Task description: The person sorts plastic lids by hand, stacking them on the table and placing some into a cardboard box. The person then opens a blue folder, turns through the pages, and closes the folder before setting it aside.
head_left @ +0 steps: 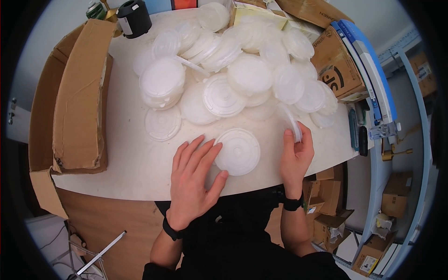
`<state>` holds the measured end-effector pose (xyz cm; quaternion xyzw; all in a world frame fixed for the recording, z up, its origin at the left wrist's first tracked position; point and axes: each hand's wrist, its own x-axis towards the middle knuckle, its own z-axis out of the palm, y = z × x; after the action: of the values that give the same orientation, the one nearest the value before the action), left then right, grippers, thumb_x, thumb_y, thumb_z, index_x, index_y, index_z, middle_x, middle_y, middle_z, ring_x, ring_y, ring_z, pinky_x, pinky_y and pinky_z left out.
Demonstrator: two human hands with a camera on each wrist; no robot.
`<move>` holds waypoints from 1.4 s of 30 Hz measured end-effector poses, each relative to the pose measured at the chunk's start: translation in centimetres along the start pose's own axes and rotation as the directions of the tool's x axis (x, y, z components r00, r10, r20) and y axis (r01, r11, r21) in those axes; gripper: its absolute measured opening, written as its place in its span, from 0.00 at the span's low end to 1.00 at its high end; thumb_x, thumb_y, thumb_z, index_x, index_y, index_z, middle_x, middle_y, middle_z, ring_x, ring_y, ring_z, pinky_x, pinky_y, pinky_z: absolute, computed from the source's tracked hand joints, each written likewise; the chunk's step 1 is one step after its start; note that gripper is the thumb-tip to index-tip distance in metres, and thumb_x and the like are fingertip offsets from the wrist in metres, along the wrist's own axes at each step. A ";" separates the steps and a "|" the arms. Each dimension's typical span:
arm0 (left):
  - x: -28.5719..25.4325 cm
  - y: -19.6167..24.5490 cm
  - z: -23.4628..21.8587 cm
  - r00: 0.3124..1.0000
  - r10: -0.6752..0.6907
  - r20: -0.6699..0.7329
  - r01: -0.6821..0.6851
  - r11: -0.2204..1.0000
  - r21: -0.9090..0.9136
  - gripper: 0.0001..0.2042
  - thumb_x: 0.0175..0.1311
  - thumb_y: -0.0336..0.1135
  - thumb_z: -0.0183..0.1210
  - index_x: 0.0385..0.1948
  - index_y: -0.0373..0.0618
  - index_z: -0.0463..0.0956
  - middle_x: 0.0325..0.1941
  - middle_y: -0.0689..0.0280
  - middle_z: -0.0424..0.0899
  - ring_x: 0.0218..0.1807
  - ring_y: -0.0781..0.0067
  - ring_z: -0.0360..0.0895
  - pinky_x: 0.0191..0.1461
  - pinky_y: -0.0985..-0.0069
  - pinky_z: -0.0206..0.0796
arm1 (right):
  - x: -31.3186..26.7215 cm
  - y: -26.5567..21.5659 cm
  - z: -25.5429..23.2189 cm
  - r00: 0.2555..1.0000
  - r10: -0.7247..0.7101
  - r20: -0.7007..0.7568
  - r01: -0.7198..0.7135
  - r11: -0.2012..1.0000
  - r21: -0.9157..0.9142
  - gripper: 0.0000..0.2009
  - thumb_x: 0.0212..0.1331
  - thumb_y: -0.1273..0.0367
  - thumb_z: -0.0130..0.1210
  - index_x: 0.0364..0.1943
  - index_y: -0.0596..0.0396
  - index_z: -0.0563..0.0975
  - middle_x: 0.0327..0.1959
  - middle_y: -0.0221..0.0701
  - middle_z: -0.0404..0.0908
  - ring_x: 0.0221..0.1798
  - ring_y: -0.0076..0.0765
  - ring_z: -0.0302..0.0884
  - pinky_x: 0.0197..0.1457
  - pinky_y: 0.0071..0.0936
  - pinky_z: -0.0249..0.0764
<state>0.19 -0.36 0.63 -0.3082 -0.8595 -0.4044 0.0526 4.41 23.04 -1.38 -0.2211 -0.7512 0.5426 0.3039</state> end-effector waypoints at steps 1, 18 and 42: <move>0.0 0.0 0.0 1.000 0.000 0.000 0.000 1.000 0.002 0.25 0.60 0.33 0.66 0.61 0.40 0.79 0.63 0.53 0.82 0.72 0.45 0.71 0.77 0.48 0.55 | -0.1 -0.3 0.1 1.000 0.018 -0.024 -0.016 0.996 0.085 0.12 0.75 0.71 0.56 0.56 0.63 0.77 0.50 0.32 0.82 0.52 0.23 0.76 0.59 0.25 0.72; 0.0 -0.3 0.0 1.000 0.004 -0.020 -0.004 1.000 -0.025 0.27 0.60 0.33 0.67 0.62 0.38 0.76 0.63 0.53 0.82 0.71 0.44 0.71 0.76 0.49 0.57 | -3.4 -3.5 2.1 0.932 -0.207 0.297 0.242 0.966 -0.087 0.29 0.60 0.76 0.68 0.66 0.62 0.72 0.61 0.43 0.76 0.63 0.42 0.75 0.67 0.39 0.72; 0.1 -0.1 -0.4 1.000 0.018 0.022 -0.018 0.999 -0.034 0.27 0.57 0.36 0.71 0.61 0.44 0.81 0.64 0.51 0.81 0.72 0.45 0.71 0.78 0.47 0.54 | -3.4 -3.1 2.9 0.853 -0.264 0.451 0.344 0.933 -0.105 0.22 0.65 0.74 0.62 0.62 0.65 0.76 0.70 0.49 0.72 0.69 0.55 0.73 0.68 0.41 0.74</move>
<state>0.01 -0.67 0.84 -0.3213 -0.8502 -0.4150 0.0414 4.81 17.80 0.15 -0.0009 -0.8713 0.4518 0.1914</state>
